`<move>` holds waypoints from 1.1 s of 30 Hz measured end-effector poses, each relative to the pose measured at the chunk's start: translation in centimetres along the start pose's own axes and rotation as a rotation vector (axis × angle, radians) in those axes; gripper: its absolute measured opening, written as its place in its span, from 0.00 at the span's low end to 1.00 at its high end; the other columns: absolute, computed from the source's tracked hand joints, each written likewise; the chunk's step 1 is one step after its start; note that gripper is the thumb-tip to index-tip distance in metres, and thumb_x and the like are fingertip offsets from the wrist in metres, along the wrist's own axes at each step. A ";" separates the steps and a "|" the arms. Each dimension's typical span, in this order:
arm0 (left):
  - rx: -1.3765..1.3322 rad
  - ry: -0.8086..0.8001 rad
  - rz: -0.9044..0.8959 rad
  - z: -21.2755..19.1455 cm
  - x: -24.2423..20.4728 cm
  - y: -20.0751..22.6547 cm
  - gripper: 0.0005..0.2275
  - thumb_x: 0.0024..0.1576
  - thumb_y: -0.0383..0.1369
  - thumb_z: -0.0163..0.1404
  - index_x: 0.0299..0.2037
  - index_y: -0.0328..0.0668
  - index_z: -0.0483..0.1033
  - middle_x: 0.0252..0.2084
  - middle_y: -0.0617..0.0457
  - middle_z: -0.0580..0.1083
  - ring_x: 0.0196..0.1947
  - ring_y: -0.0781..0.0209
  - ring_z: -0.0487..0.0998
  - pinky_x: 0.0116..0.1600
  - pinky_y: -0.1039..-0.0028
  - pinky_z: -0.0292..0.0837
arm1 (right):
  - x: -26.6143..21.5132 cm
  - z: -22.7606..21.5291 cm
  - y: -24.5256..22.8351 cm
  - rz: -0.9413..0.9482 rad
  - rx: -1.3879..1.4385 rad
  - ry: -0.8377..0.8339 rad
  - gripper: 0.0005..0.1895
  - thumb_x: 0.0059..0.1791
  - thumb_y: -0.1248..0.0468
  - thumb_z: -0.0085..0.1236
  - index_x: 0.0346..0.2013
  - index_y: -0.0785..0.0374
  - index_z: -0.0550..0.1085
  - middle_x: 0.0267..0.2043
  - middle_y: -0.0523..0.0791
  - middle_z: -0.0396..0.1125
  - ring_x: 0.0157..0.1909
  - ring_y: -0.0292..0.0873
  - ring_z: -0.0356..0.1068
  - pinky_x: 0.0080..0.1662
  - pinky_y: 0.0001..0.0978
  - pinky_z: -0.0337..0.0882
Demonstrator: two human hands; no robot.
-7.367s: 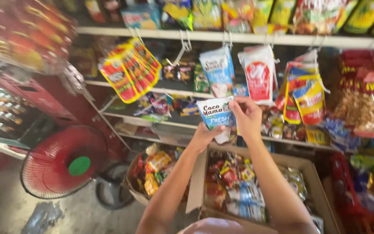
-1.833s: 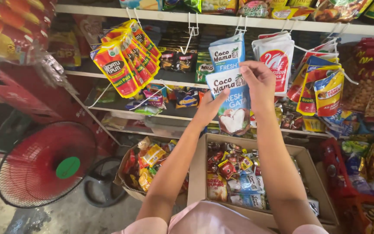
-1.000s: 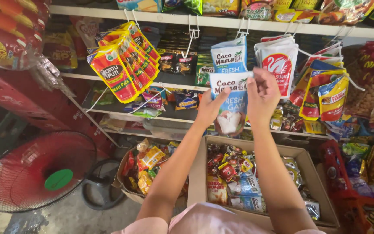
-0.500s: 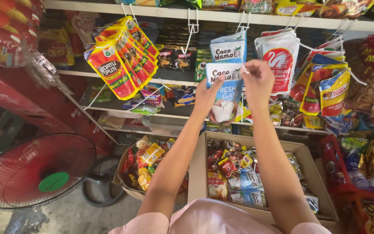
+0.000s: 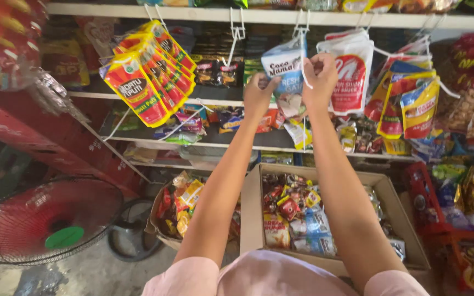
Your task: Hanging various condiment and drink sachets onto display hooks on a store shelf.
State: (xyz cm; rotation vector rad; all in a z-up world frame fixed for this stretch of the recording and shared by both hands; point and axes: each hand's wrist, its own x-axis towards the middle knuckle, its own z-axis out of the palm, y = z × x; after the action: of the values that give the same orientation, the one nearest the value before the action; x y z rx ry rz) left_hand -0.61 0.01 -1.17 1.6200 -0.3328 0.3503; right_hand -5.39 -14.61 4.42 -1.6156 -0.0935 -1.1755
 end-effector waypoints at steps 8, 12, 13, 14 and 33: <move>-0.377 -0.108 -0.074 0.7 -14.6 -0.8 0.08 0.60 0.27 0.56 0.45 0.31 0.75 0.41 0.54 0.77 0.42 0.69 0.77 0.48 0.76 0.73 | -13.1 -7.8 -5.6 -0.055 -0.291 -0.186 0.10 0.50 0.73 0.57 0.46 0.67 0.76 0.46 0.50 0.71 0.48 0.43 0.70 0.53 0.35 0.70; -0.454 -0.355 -0.264 3.0 -20.3 -1.6 0.12 0.62 0.29 0.52 0.54 0.34 0.74 0.46 0.56 0.79 0.46 0.72 0.79 0.52 0.78 0.74 | -18.9 -13.0 -2.5 0.485 -0.079 -0.231 0.11 0.54 0.70 0.53 0.51 0.66 0.77 0.46 0.46 0.75 0.46 0.35 0.73 0.50 0.27 0.72; -0.350 -0.409 -0.317 3.8 -21.7 -2.7 0.13 0.62 0.31 0.52 0.55 0.34 0.75 0.46 0.55 0.79 0.45 0.71 0.78 0.50 0.78 0.74 | -19.9 -14.5 -1.9 0.555 -0.141 -0.254 0.12 0.53 0.70 0.54 0.51 0.66 0.77 0.44 0.44 0.75 0.42 0.34 0.73 0.46 0.26 0.73; -0.246 -0.468 -0.372 4.7 -23.5 -3.8 0.14 0.63 0.32 0.53 0.56 0.34 0.76 0.45 0.53 0.80 0.44 0.70 0.78 0.48 0.77 0.74 | -21.1 -16.4 -1.4 0.632 -0.203 -0.278 0.12 0.53 0.71 0.54 0.51 0.66 0.77 0.42 0.43 0.75 0.39 0.32 0.73 0.42 0.25 0.73; 0.310 -1.162 -0.582 16.8 -52.0 -29.0 0.18 0.55 0.34 0.59 0.53 0.33 0.75 0.44 0.41 0.80 0.48 0.49 0.81 0.55 0.64 0.74 | -50.7 -44.1 25.9 1.143 -1.003 -1.195 0.14 0.55 0.60 0.48 0.41 0.62 0.80 0.47 0.54 0.76 0.50 0.57 0.76 0.51 0.49 0.75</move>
State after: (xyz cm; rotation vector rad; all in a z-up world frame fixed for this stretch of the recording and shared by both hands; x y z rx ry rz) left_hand -35.35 -14.28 -50.33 1.9949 -0.6571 -1.0783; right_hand -43.75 -35.04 -53.06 -2.4323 0.6707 0.8518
